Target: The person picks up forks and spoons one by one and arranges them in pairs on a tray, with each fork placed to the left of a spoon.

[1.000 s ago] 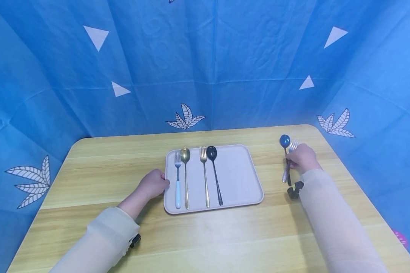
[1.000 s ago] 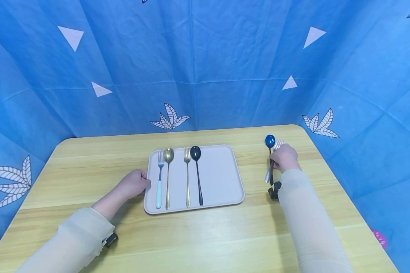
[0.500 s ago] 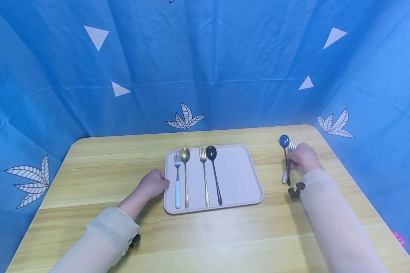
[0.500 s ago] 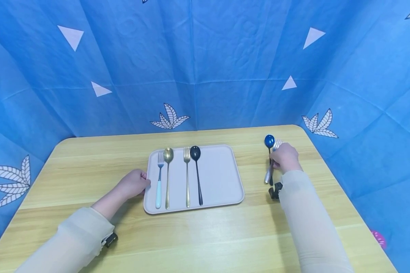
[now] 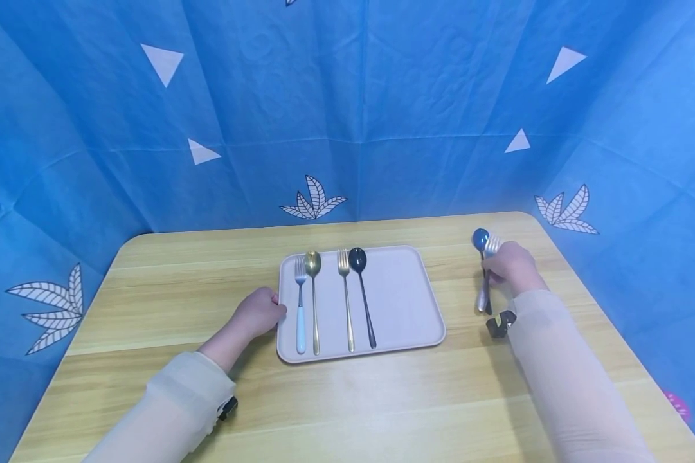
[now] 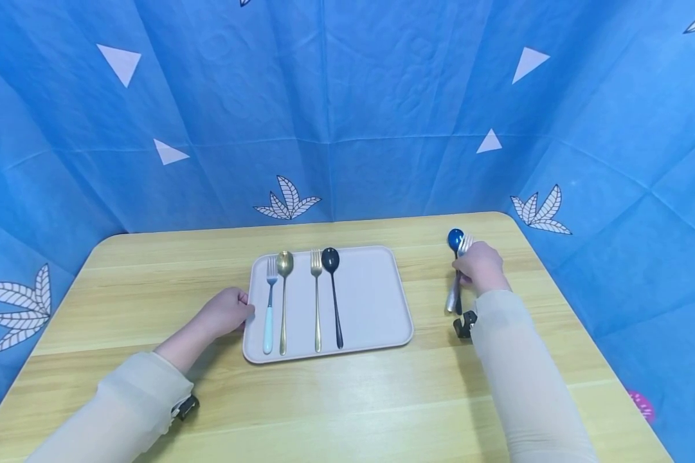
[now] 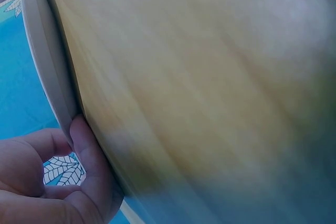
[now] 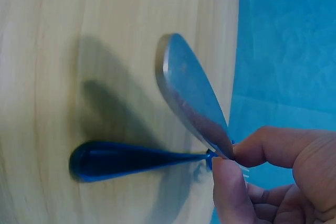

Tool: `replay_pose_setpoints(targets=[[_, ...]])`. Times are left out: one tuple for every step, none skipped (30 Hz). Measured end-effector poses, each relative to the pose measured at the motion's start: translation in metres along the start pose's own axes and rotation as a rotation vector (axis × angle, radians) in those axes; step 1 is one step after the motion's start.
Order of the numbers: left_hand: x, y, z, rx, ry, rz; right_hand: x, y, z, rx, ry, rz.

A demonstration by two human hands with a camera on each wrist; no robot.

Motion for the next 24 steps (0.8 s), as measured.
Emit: replay_pose_setpoints(targets=[[0.0,0.0,0.0,0.0,-0.001,-0.001,-0.002,0.0,0.0,0.001,0.006,0.009],[0.0,0.0,0.0,0.0,-0.002,-0.001,-0.003,0.0,0.0,-0.001,0.01,0.015],[0.0,0.0,0.0,0.0,-0.002,-0.002,-0.005,0.0,0.0,-0.002,0.014,0.017],[0.0,0.0,0.0,-0.001,-0.002,-0.001,-0.006,0.0,0.001,-0.003,0.016,0.019],[0.0,0.0,0.0,-0.002,-0.003,-0.001,-0.008,-0.001,0.001,-0.001,0.013,0.007],[0.0,0.0,0.0,-0.002,-0.003,-0.001,-0.01,-0.001,0.002,-0.002,0.017,0.011],[0.0,0.0,0.001,-0.002,-0.003,0.0,-0.011,-0.001,0.002,-0.003,0.018,0.012],[0.001,0.0,0.0,-0.002,-0.004,0.001,-0.013,-0.002,0.003,-0.004,0.019,0.007],[0.001,0.0,0.0,-0.002,-0.004,0.0,-0.014,-0.002,0.003,-0.006,0.019,0.009],[0.001,0.0,0.0,-0.002,-0.005,0.0,-0.016,-0.003,0.004,-0.008,0.019,0.008],[0.001,0.0,0.0,-0.002,-0.006,-0.001,-0.018,-0.003,0.004,-0.008,0.02,0.012],[0.001,0.0,0.0,-0.001,-0.007,-0.002,-0.02,-0.003,0.005,-0.009,0.024,0.022],[0.001,0.0,0.0,-0.001,-0.009,-0.002,-0.022,-0.003,0.005,-0.009,0.024,0.025],[0.001,0.0,0.0,-0.003,-0.009,-0.002,-0.024,-0.004,0.006,-0.014,0.024,0.024],[0.001,0.0,0.0,-0.003,-0.009,-0.002,-0.026,-0.004,0.006,-0.015,0.026,0.032],[0.001,0.0,0.0,-0.003,-0.009,-0.001,-0.028,-0.004,0.007,-0.017,0.031,0.037],[0.001,0.0,0.0,-0.004,-0.007,-0.001,-0.03,-0.005,0.007,-0.019,0.034,0.041],[0.001,0.0,0.0,-0.003,-0.006,-0.001,-0.032,-0.005,0.008,-0.022,0.037,0.042],[0.001,0.0,0.0,-0.004,-0.006,-0.001,-0.034,-0.006,0.008,-0.025,0.036,0.035],[0.001,0.0,0.0,-0.004,-0.006,-0.001,-0.036,-0.006,0.009,-0.026,0.039,0.032],[0.001,0.0,0.0,-0.004,-0.006,-0.002,-0.039,-0.006,0.01,-0.024,0.044,0.04],[0.001,0.0,0.0,-0.004,-0.007,-0.002,-0.04,-0.007,0.01,-0.024,0.046,0.038],[0.001,0.0,0.0,-0.005,-0.009,-0.001,-0.042,-0.007,0.01,-0.025,0.049,0.038],[0.001,0.0,0.001,-0.006,-0.01,0.0,-0.044,-0.007,0.01,-0.025,0.052,0.041]])
Point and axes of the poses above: each hand's wrist, its own z-axis away from the middle knuckle, its own y-axis out of the back of the hand, x = y × z, the point moved 7 cm from there along -z, towards the middle knuckle, and after that the axes turned 9 degrees about y, right-handed, at the moved point
